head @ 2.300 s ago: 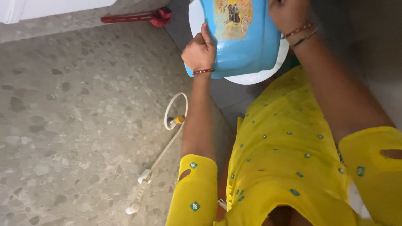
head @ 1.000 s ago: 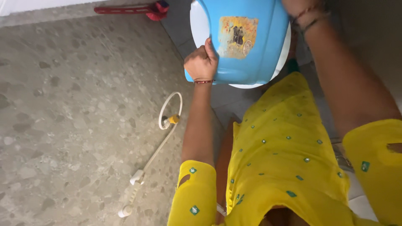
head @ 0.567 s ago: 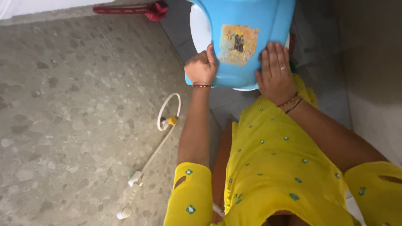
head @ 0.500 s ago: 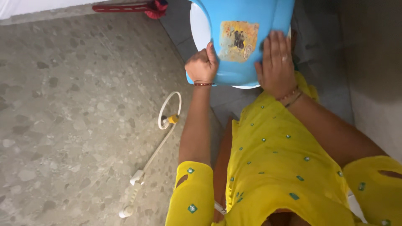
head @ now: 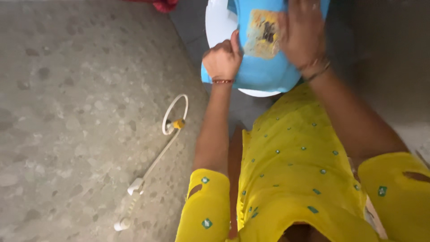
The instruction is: The person scrubs the exterior of a blue plastic container with a dark scouring pad, rotating it to clean different sides. After scrubbing, the person uses a handheld shower head to rinse the container with water.
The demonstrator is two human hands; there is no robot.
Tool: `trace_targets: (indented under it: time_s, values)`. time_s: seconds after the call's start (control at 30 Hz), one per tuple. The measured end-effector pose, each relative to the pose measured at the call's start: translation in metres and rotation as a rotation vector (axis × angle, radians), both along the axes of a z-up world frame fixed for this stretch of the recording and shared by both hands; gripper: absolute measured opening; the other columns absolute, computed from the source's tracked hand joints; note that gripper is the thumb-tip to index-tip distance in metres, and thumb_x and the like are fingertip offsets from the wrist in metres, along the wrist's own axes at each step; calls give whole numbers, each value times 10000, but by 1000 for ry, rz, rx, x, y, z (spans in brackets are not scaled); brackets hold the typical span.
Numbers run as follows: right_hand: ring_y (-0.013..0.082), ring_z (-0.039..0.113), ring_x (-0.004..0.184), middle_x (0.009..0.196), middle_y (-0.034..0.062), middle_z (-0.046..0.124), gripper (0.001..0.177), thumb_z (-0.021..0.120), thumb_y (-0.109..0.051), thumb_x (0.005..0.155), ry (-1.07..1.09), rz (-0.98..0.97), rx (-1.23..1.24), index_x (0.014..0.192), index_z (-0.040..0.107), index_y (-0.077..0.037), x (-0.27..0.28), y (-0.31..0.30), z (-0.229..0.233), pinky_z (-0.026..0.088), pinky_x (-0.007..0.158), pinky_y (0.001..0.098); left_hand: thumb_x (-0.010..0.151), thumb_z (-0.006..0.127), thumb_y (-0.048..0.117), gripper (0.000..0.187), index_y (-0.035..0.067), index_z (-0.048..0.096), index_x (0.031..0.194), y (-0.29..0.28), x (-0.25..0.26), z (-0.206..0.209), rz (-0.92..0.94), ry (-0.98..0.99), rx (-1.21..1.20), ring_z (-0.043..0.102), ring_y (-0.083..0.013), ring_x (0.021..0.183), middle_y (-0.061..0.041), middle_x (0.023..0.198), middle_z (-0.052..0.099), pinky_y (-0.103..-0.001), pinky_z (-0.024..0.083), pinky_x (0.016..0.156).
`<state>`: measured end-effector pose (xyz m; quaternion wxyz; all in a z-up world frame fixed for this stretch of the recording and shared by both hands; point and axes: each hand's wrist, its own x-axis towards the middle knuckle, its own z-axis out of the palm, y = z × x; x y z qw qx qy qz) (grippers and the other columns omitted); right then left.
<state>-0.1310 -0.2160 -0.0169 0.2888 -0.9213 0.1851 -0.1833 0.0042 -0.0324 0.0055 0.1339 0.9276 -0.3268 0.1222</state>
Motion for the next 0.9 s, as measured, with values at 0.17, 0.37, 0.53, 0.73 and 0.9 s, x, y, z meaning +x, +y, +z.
trace_targets:
  time_s: [0.17, 0.37, 0.53, 0.73, 0.9]
  values:
    - [433, 405, 1488, 1546, 280, 506, 467, 561, -152, 1100, 55, 164, -143, 1486, 524, 109, -14, 65, 52, 336, 1252, 554, 1002, 539, 443, 567, 144, 642, 532, -12, 4, 5, 72, 134, 94, 606, -344, 472, -110, 541, 631, -441, 459, 456]
    - [335, 517, 1431, 1444, 153, 607, 335, 644, -81, 1026, -102, 521, -110, 1344, 671, 20, -19, 55, 58, 385, 1273, 502, 1019, 483, 472, 589, 159, 676, 558, -1, 0, 14, 61, 271, 48, 629, -334, 516, -97, 558, 639, -438, 479, 488]
    - [414, 518, 1382, 1441, 193, 622, 386, 613, 3, 971, -79, 77, 0, 1352, 674, 9, -14, 18, 29, 456, 1163, 485, 1037, 458, 481, 591, 149, 690, 606, 5, -9, 12, 68, 307, -16, 624, -332, 528, -97, 580, 643, -444, 469, 503]
    - [424, 625, 1101, 1155, 180, 668, 150, 628, -55, 1066, 31, -229, 93, 1198, 691, -25, -5, -22, 0, 518, 957, 500, 972, 518, 564, 614, 132, 659, 559, 13, -19, 23, 150, 401, 23, 614, -356, 527, -122, 555, 627, -456, 494, 554]
    - [482, 586, 1242, 1376, 275, 610, 339, 562, -18, 1067, -54, -220, 164, 1388, 600, 82, -47, 37, 9, 487, 1061, 524, 1009, 451, 560, 589, 126, 680, 682, -20, -40, 12, 312, 470, -126, 633, -391, 624, -142, 643, 653, -496, 479, 590]
